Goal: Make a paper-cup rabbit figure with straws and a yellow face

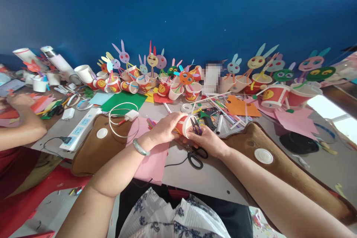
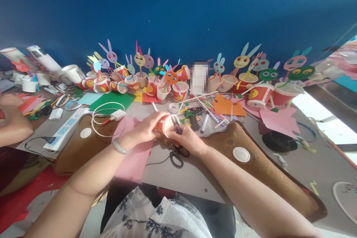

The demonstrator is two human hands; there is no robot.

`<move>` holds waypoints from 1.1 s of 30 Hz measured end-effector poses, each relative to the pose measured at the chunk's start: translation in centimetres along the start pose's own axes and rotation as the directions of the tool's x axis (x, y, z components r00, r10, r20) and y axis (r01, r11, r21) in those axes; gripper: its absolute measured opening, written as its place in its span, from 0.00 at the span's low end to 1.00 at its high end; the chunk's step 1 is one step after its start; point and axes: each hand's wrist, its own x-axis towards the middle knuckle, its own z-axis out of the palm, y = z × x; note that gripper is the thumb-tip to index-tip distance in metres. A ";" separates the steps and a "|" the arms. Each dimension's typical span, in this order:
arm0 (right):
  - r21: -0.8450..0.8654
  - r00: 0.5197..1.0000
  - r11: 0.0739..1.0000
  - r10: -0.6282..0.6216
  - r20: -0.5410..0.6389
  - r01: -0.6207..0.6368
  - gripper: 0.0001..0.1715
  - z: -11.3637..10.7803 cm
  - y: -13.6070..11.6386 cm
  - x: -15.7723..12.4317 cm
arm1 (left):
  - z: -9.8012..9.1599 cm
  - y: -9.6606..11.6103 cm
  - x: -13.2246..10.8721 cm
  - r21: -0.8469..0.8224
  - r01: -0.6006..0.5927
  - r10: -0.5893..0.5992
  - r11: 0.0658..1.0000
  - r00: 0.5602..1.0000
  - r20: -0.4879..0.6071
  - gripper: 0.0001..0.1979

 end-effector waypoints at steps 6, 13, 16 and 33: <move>-0.019 0.998 0.999 0.046 -0.034 -0.047 0.22 0.2 -0.2 0.0 | 0.3 -0.2 -0.2 0.037 0.006 -0.007 0.999 1.000 0.006 0.37; -0.069 0.994 0.996 0.048 -0.101 -0.056 0.17 0.6 -0.5 -0.1 | 0.6 -0.2 -0.4 0.062 -0.017 0.018 0.998 1.000 -0.013 0.37; -0.062 0.991 0.996 0.054 -0.122 -0.062 0.17 0.7 -0.6 -0.1 | 0.7 -0.3 -0.3 0.057 -0.018 0.019 0.998 1.000 -0.019 0.38; 0.069 0.985 0.996 -0.038 -0.167 0.050 0.25 0.5 0.2 -0.1 | 0.4 -0.4 0.0 -0.056 0.001 -0.007 0.998 0.993 -0.120 0.33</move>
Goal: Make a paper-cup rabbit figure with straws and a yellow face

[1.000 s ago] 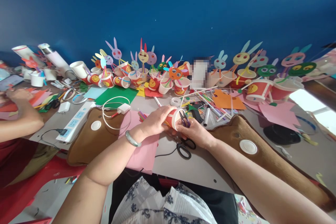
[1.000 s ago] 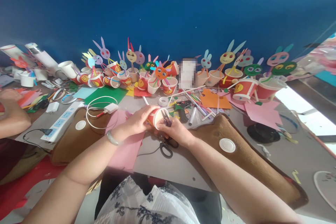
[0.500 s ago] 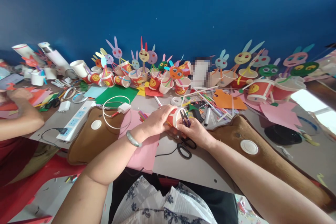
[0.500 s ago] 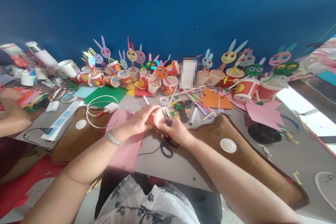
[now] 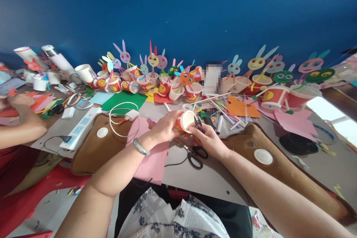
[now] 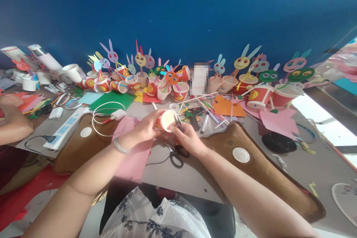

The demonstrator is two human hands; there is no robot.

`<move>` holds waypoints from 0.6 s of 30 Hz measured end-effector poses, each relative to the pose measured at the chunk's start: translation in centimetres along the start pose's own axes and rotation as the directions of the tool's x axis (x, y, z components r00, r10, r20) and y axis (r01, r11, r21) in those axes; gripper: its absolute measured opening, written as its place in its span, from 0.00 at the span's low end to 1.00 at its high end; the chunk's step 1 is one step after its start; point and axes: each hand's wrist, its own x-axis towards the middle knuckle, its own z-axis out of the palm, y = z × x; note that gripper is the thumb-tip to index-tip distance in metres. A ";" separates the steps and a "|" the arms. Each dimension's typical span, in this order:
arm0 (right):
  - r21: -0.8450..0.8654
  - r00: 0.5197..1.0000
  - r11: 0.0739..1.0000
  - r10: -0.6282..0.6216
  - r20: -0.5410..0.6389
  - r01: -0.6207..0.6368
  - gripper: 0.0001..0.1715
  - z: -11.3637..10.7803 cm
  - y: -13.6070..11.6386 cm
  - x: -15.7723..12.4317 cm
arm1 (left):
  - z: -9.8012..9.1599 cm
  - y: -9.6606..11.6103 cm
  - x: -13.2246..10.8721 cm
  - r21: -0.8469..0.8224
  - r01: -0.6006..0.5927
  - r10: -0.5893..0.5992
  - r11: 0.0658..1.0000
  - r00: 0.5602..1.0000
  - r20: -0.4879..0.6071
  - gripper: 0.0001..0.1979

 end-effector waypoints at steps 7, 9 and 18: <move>-0.347 0.912 0.884 -0.382 -0.152 0.312 0.22 -0.1 0.7 -1.0 | -0.1 -0.6 0.2 0.058 -0.063 0.073 0.996 0.981 -0.178 0.31; -0.390 0.854 0.833 -0.488 -0.182 0.393 0.20 -0.1 0.9 -1.2 | -0.4 -0.3 0.1 0.103 -0.100 0.122 0.990 0.963 -0.239 0.31; -0.504 0.798 0.708 -0.600 -0.058 0.495 0.29 -0.8 0.5 -1.6 | -1.5 0.6 0.4 0.285 -0.205 0.316 0.936 0.846 -0.429 0.29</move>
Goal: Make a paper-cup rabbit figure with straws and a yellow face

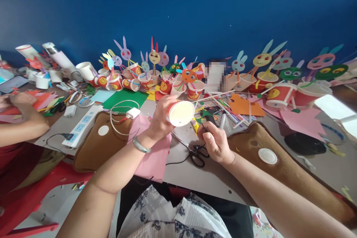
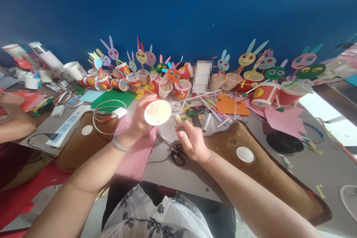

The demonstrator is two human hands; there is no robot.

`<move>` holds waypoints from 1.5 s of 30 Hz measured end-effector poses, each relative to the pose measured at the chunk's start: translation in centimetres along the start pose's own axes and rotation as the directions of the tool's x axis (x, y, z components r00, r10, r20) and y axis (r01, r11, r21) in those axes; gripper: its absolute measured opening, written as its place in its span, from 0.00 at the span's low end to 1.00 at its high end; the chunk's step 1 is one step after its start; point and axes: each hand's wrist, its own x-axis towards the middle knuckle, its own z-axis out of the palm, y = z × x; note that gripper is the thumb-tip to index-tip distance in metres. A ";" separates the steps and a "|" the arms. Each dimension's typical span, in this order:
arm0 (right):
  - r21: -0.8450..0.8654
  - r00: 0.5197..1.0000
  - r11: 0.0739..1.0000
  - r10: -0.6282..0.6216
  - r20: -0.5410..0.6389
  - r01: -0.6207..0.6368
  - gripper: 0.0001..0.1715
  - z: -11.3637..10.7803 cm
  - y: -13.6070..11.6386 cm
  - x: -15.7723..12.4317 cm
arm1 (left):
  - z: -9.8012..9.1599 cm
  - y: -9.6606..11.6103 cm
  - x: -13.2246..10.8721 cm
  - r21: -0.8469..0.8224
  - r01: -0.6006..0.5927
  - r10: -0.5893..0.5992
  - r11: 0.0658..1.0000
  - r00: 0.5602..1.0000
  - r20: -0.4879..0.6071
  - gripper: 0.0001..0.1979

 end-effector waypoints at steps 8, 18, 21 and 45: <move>-0.250 0.998 0.967 -0.045 -0.033 0.036 0.21 0.3 0.1 0.4 | 0.0 -0.2 0.4 -0.002 -0.088 0.089 0.996 0.996 0.003 0.27; -0.355 0.993 0.927 -0.106 0.052 0.118 0.18 0.6 -0.3 0.3 | -0.1 -0.2 0.0 0.101 -0.121 0.111 0.988 0.989 0.099 0.23; -0.398 0.990 0.907 -0.115 0.078 0.137 0.20 0.6 -0.4 0.2 | -0.2 -0.3 0.0 0.122 -0.148 0.135 0.981 0.984 0.113 0.22; -0.575 0.983 0.817 0.056 0.172 0.054 0.23 0.2 -1.4 0.0 | 0.1 -0.6 -0.6 0.186 -0.242 0.209 0.952 0.962 0.177 0.18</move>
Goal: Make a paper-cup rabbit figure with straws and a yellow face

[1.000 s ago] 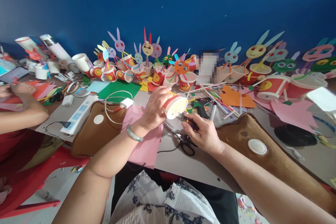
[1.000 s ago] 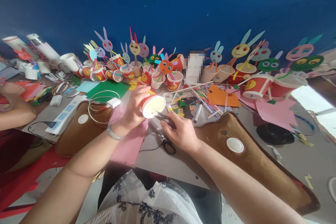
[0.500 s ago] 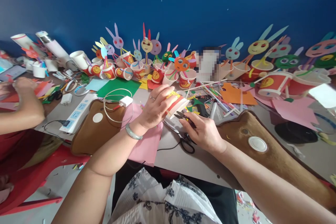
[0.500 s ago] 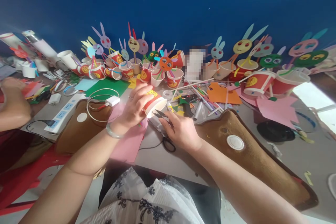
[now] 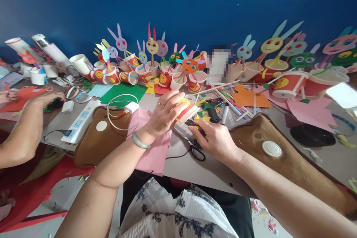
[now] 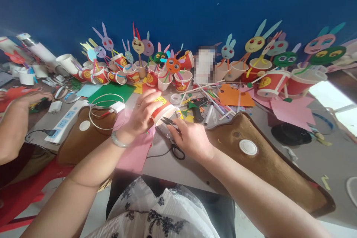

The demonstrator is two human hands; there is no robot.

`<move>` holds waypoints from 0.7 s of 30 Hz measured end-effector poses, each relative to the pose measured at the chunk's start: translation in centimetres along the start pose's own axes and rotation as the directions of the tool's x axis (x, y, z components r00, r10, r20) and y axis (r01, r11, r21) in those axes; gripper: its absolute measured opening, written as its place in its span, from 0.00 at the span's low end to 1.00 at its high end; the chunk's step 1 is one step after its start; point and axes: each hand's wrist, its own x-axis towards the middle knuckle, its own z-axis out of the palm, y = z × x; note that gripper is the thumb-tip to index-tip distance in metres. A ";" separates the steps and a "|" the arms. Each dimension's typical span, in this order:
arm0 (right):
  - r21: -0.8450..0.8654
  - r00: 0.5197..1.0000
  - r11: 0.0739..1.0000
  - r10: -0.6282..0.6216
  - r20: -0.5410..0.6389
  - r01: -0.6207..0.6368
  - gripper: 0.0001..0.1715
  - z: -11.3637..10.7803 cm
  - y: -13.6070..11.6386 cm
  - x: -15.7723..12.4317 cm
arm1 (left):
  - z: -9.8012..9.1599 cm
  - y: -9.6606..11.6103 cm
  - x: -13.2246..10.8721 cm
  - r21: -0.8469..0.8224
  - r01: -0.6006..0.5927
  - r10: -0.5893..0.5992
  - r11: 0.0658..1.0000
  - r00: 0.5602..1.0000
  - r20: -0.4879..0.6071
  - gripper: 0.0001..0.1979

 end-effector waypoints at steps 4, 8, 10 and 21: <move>0.026 1.000 1.000 0.012 0.013 -0.012 0.23 0.0 -0.1 0.0 | -0.1 0.1 0.1 -0.013 -0.007 0.007 1.000 1.000 -0.020 0.19; 0.039 1.000 0.999 0.025 0.017 -0.026 0.23 -0.2 -0.2 -0.1 | -0.3 0.0 0.2 -0.059 0.006 -0.007 0.998 1.000 -0.013 0.20; 0.026 1.000 0.999 0.025 0.010 -0.025 0.23 -0.3 -0.2 -0.1 | -0.4 0.0 0.3 -0.066 0.005 -0.005 0.998 1.000 -0.004 0.20; -0.134 1.000 0.991 -0.022 0.012 0.023 0.23 -0.4 -0.3 -0.4 | -0.4 0.2 0.3 0.006 -0.074 0.074 0.997 0.997 0.036 0.15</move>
